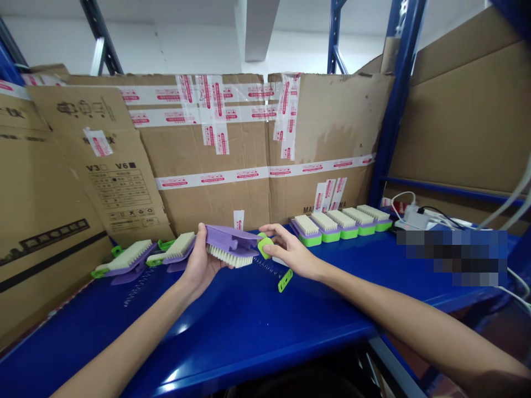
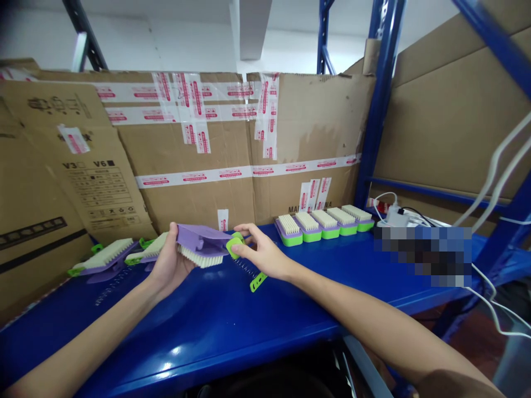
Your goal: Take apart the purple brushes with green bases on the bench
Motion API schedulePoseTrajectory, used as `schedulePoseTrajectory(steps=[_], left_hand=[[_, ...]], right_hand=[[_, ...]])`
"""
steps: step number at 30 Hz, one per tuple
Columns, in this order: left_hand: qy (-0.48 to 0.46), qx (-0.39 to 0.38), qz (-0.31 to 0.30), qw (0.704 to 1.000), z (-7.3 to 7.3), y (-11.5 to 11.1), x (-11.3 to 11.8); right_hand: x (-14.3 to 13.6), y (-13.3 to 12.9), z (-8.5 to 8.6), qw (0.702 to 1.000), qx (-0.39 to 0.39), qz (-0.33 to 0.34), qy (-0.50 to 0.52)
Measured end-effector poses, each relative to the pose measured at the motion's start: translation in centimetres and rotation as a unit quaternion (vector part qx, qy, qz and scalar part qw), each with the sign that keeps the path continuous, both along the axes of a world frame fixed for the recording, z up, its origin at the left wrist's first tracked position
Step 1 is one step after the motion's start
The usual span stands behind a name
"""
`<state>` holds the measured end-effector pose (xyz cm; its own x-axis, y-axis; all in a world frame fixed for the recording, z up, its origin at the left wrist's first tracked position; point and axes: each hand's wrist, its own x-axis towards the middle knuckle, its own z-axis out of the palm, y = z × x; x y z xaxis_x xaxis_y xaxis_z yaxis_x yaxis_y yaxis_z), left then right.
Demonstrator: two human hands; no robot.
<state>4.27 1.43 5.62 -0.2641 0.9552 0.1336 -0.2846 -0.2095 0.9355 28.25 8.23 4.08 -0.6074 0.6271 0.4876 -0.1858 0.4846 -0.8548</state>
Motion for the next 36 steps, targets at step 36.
schedulePoseTrajectory(steps=[36], left_hand=[[0.134, 0.096, 0.038, 0.986, -0.55, -0.18, -0.04]], right_hand=[[0.25, 0.87, 0.29, 0.999, -0.007, -0.038, -0.01]])
